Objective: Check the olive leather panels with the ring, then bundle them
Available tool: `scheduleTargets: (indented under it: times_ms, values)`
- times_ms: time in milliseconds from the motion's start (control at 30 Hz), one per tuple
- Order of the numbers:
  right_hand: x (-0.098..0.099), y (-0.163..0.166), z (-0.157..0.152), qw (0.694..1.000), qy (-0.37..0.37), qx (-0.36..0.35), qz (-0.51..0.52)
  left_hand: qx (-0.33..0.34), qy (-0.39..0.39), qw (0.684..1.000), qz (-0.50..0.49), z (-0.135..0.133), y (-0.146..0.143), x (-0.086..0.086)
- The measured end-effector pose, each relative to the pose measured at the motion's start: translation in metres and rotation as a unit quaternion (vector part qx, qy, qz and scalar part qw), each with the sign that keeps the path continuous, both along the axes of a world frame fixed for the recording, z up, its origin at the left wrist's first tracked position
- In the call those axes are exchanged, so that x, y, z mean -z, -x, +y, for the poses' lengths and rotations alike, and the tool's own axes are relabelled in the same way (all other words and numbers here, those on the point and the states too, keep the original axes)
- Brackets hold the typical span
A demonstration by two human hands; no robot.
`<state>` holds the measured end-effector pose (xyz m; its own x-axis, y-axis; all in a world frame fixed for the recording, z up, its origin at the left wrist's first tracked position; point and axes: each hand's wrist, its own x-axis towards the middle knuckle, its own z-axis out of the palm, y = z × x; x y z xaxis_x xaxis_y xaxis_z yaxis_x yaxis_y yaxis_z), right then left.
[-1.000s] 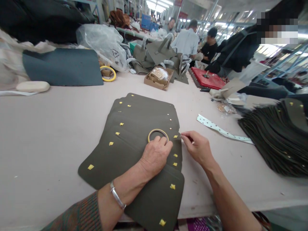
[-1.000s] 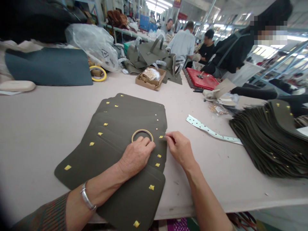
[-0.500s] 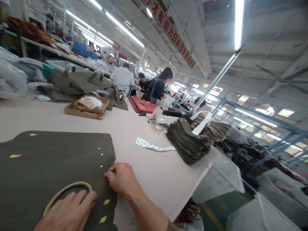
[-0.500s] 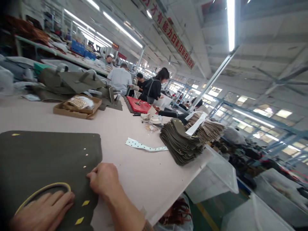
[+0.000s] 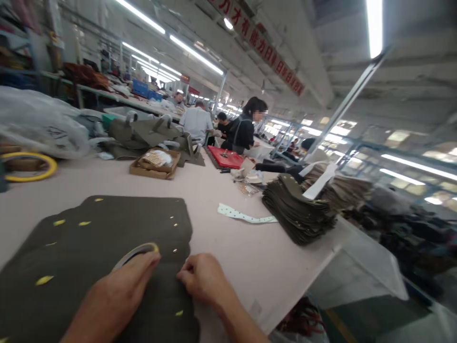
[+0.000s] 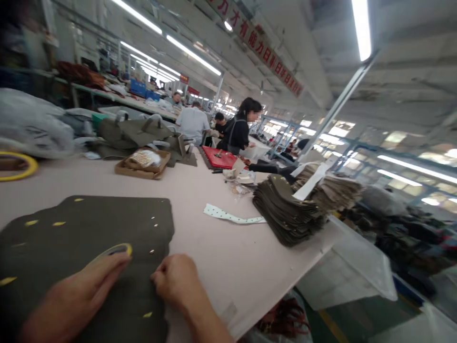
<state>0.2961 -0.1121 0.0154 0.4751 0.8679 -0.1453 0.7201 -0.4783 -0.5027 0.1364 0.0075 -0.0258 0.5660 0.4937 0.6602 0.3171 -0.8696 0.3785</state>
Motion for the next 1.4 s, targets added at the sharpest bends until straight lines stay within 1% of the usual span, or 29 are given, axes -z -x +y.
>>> scheduleTargets:
  times_ms: [67,133,233,300,367,433,467,533,633,767,867,967,1067,1167,1267,1400]
  values:
    - [-0.002,0.003,-0.006,0.999,-0.001,-0.034,-0.003,0.008,-0.003,1.000,0.014,-0.007,0.006,-0.026]
    - [-0.002,0.002,-0.011,0.997,0.005,-0.070,0.013,0.003,0.034,0.999,0.013,-0.012,0.007,-0.044]
    - [0.000,-0.005,-0.018,0.993,-0.017,-0.106,0.058,0.007,0.084,0.996,0.026,-0.014,0.009,-0.056]
    - [0.001,-0.009,-0.020,0.987,-0.066,-0.111,0.099,0.023,0.099,0.994,0.039,-0.016,0.013,-0.059]
    - [0.000,-0.010,-0.020,0.976,-0.149,-0.088,0.129,0.048,0.103,0.992,0.059,-0.018,0.016,-0.061]
    - [-0.002,-0.007,-0.017,0.960,-0.234,-0.074,0.136,0.068,0.101,0.989,0.080,-0.021,0.017,-0.060]
    - [-0.003,-0.005,-0.015,0.951,-0.265,-0.085,0.132,0.074,0.098,0.989,0.087,-0.022,0.017,-0.059]
    - [-0.005,0.001,-0.010,0.936,-0.307,-0.135,0.111,0.082,0.088,0.988,0.092,-0.023,0.016,-0.055]
    - [-0.008,0.008,-0.004,0.916,-0.340,-0.201,0.068,0.092,0.069,0.988,0.100,-0.024,0.014,-0.048]
    - [-0.009,0.010,0.002,0.903,-0.355,-0.241,0.013,0.091,0.047,0.988,0.115,-0.024,0.013,-0.041]
    - [-0.007,0.010,0.005,0.903,-0.344,-0.257,-0.013,0.093,0.038,0.989,0.113,-0.024,0.013,-0.039]
    - [-0.004,0.010,0.006,0.908,-0.336,-0.249,-0.030,0.101,0.043,0.988,0.108,-0.025,0.013,-0.040]
    - [-0.003,0.011,0.006,0.907,-0.347,-0.233,-0.055,0.112,0.059,0.985,0.120,-0.027,0.013,-0.043]
    - [-0.005,0.011,0.007,0.904,-0.345,-0.236,-0.089,0.086,0.085,0.983,0.136,-0.029,0.011,-0.046]
    - [-0.007,0.009,0.008,0.903,-0.328,-0.251,-0.116,0.054,0.114,0.981,0.147,-0.030,0.008,-0.048]
    - [-0.006,0.007,0.006,0.908,-0.313,-0.235,-0.150,0.044,0.128,0.978,0.157,-0.030,0.006,-0.050]
